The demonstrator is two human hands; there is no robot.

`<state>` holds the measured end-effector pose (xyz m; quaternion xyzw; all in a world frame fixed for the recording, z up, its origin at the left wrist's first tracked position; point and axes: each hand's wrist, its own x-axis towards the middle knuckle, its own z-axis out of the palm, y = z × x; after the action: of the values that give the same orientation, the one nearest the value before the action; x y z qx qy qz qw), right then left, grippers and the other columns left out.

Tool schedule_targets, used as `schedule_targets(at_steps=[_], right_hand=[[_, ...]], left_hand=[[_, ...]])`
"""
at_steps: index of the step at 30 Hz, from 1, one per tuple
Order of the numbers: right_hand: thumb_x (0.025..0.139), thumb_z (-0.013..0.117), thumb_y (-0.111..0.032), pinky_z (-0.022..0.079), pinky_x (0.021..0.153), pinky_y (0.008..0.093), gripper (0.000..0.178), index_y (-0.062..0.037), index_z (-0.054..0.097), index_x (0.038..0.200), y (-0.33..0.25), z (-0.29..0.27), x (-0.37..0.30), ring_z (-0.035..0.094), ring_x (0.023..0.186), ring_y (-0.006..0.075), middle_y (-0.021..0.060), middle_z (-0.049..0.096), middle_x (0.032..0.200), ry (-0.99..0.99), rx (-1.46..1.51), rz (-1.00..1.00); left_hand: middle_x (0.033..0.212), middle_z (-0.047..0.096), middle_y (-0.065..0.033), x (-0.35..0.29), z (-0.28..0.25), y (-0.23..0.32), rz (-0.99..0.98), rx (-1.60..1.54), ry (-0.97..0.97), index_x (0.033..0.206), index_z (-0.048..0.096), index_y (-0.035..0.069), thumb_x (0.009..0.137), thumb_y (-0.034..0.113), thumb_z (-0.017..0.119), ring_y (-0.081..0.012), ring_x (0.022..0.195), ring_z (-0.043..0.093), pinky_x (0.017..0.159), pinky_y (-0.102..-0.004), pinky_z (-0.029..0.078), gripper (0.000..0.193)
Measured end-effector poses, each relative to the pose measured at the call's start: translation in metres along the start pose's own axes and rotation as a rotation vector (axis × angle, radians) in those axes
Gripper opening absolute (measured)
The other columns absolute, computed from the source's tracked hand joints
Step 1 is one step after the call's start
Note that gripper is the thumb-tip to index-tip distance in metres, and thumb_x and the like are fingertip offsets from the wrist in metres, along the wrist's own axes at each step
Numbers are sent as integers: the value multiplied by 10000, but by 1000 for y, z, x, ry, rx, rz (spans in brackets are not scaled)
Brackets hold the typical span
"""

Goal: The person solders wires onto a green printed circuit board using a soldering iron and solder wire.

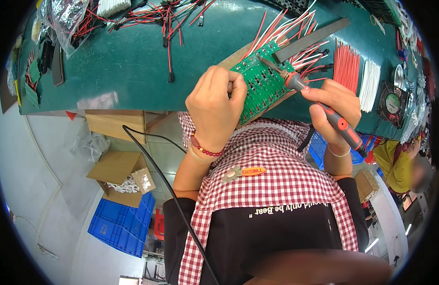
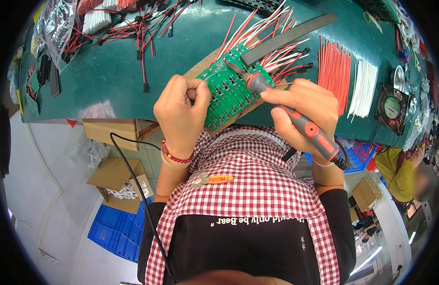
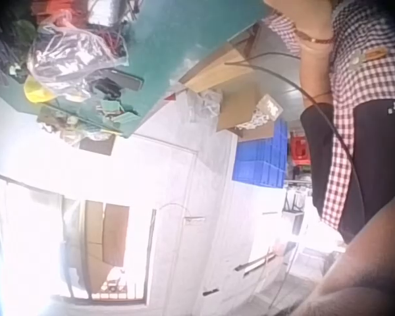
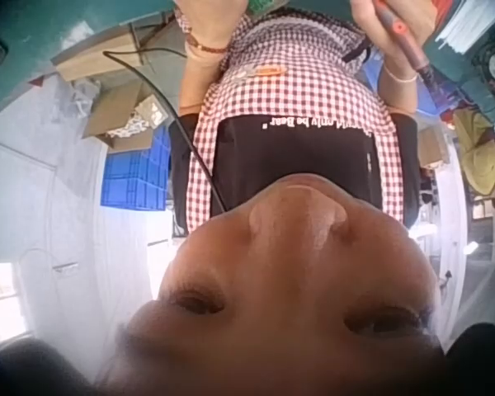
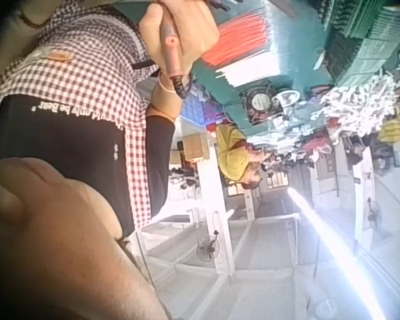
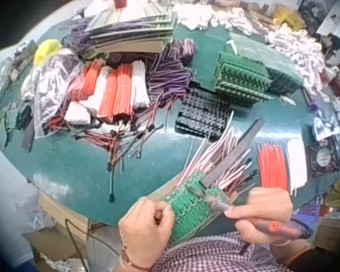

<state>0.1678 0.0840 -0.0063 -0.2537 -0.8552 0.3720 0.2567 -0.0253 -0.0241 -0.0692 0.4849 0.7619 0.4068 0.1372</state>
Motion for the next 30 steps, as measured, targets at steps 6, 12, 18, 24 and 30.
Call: schedule_targets(at_steps=[6,12,18,24,30], right_hand=[[621,641,4,368,465,309,301,-9,691,918,-5,-3,-3,469,481,188,44,511,566,-12,-20,-7],[633,636,14,360,459,309,304,4,684,932,-8,-6,-4,450,470,178,43,501,560,22,-14,-20],[639,635,24,353,453,306,303,10,678,939,-9,-1,-3,450,467,176,46,510,568,41,-30,-38],[627,641,24,365,462,310,298,2,684,921,-9,3,-1,469,476,184,51,515,576,64,-71,-11],[625,645,11,376,472,311,292,1,683,914,-6,4,1,480,482,195,54,515,573,47,-85,-13]], left_hand=[[664,543,-50,1,2,1,47,23,-3,708,515,63,717,6,692,-219,571,558,480,-336,428,186],[644,513,-46,5,1,2,40,27,19,704,508,62,712,-1,686,-214,553,537,469,-340,411,188],[644,514,-47,7,3,2,41,50,12,706,511,62,710,-6,678,-217,545,534,463,-341,407,180],[654,530,-51,12,9,4,69,40,10,709,514,62,714,2,678,-223,549,543,461,-339,414,174],[664,545,-54,15,13,3,80,76,5,709,519,61,719,7,672,-226,560,559,464,-341,427,163]])
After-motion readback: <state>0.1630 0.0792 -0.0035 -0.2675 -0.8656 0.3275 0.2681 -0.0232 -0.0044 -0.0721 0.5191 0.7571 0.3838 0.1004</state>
